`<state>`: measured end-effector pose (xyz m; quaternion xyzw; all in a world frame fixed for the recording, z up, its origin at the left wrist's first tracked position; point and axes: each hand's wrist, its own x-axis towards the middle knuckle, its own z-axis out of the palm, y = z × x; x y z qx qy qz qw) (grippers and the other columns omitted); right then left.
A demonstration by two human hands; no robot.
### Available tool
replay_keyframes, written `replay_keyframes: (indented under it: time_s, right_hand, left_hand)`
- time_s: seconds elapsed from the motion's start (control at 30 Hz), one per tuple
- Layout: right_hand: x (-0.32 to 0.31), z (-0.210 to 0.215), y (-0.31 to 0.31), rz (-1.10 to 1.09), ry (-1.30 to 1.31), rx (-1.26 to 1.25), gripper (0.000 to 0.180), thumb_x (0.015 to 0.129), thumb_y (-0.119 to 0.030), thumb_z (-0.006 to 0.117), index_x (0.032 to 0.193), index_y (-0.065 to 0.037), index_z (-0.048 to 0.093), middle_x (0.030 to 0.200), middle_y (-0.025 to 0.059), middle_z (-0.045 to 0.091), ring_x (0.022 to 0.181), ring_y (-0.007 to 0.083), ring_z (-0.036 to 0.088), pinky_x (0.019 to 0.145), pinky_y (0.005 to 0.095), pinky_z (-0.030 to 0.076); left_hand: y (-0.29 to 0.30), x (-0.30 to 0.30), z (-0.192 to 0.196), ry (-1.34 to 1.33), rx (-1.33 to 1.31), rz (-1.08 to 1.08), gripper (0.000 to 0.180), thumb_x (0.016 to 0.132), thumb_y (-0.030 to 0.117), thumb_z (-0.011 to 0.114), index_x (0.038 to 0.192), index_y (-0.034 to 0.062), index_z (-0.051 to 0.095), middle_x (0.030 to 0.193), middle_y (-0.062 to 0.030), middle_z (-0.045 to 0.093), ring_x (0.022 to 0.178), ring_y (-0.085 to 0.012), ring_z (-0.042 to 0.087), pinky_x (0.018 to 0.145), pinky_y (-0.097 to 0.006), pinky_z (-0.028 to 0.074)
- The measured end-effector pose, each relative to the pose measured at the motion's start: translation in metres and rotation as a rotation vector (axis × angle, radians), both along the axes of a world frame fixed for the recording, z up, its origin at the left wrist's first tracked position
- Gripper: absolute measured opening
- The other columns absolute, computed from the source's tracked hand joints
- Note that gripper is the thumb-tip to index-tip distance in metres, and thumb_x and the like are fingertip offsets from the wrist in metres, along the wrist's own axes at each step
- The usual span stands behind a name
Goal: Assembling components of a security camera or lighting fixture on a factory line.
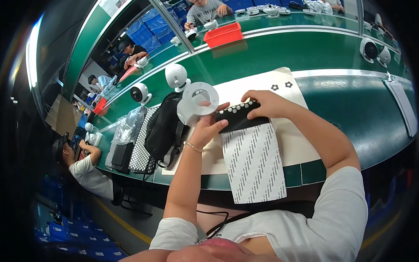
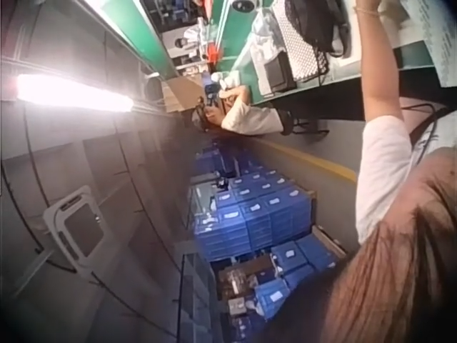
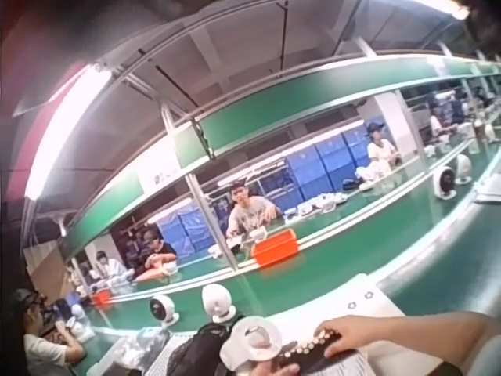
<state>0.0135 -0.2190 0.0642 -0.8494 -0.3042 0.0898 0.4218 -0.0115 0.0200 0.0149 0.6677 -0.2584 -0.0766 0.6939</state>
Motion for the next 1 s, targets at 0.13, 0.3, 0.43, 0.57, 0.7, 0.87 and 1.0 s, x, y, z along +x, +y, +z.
replay_keyframes:
  time_s: [0.13, 0.3, 0.43, 0.57, 0.7, 0.87, 1.0]
  right_hand:
    - [0.004, -0.002, -0.003, -0.031, -0.070, 0.044, 0.049, 0.063, -0.014, 0.071, 0.107, -0.008, 0.050, 0.097, 0.0081, 0.053, 0.093, 0.0196, 0.050, 0.082, 0.0295, 0.040]
    - [0.005, 0.004, -0.011, 0.022, -0.028, 0.069, 0.053, 0.062, -0.014, 0.069, 0.111, -0.009, 0.048, 0.111, 0.0050, 0.045, 0.100, 0.0201, 0.044, 0.088, 0.0305, 0.036]
    - [0.008, 0.003, -0.009, 0.002, 0.092, 0.079, 0.048, 0.071, -0.013, 0.064, 0.115, -0.013, 0.045, 0.092, 0.0070, 0.052, 0.089, 0.0173, 0.050, 0.079, 0.0283, 0.039]
    - [0.005, 0.001, -0.007, -0.023, 0.122, 0.194, 0.045, 0.077, -0.013, 0.060, 0.117, -0.014, 0.041, 0.088, 0.0052, 0.047, 0.082, 0.0127, 0.045, 0.077, 0.0264, 0.037]
    - [0.012, -0.011, -0.004, -0.048, 0.012, 0.271, 0.040, 0.081, -0.012, 0.056, 0.118, -0.013, 0.040, 0.089, 0.0047, 0.049, 0.082, 0.0121, 0.046, 0.077, 0.0257, 0.037]
    - [0.014, -0.011, -0.003, -0.074, 0.074, 0.244, 0.031, 0.083, -0.019, 0.057, 0.110, -0.011, 0.045, 0.086, 0.0082, 0.056, 0.083, 0.0168, 0.053, 0.077, 0.0284, 0.040]
    - [0.020, -0.024, -0.001, -0.021, -0.028, 0.340, 0.022, 0.081, -0.017, 0.059, 0.100, -0.009, 0.050, 0.093, 0.0084, 0.056, 0.086, 0.0161, 0.052, 0.078, 0.0291, 0.041]
  left_hand:
    - [-0.005, 0.000, 0.006, 0.038, 0.082, 0.114, 0.061, 0.077, -0.005, 0.056, 0.121, 0.0119, 0.017, 0.116, -0.0045, 0.044, 0.107, -0.0098, 0.037, 0.089, -0.023, 0.035]
    - [-0.006, 0.000, 0.006, -0.052, 0.238, 0.198, 0.058, 0.078, -0.007, 0.053, 0.122, 0.0085, 0.019, 0.115, -0.0047, 0.041, 0.105, -0.0106, 0.037, 0.088, -0.023, 0.035]
    - [-0.005, -0.001, 0.005, -0.165, 0.221, 0.305, 0.059, 0.078, -0.007, 0.054, 0.122, 0.0096, 0.019, 0.110, -0.0045, 0.041, 0.102, -0.0104, 0.038, 0.087, -0.023, 0.035]
    - [-0.009, -0.001, 0.008, -0.163, 0.090, 0.372, 0.058, 0.078, -0.006, 0.056, 0.121, 0.0098, 0.021, 0.109, -0.0041, 0.038, 0.099, -0.0100, 0.039, 0.084, -0.022, 0.035]
    - [-0.013, 0.000, 0.010, -0.192, -0.002, 0.366, 0.056, 0.077, -0.005, 0.057, 0.120, 0.0091, 0.024, 0.110, -0.0037, 0.037, 0.099, -0.0102, 0.038, 0.083, -0.022, 0.035]
    - [-0.010, 0.000, 0.010, -0.167, 0.013, 0.384, 0.053, 0.078, -0.004, 0.057, 0.119, 0.0081, 0.027, 0.110, -0.0035, 0.037, 0.100, -0.0104, 0.038, 0.084, -0.021, 0.034]
    - [-0.006, -0.002, 0.007, -0.200, 0.034, 0.395, 0.053, 0.078, -0.004, 0.057, 0.119, 0.0081, 0.027, 0.109, -0.0032, 0.038, 0.097, -0.0099, 0.039, 0.081, -0.021, 0.036]
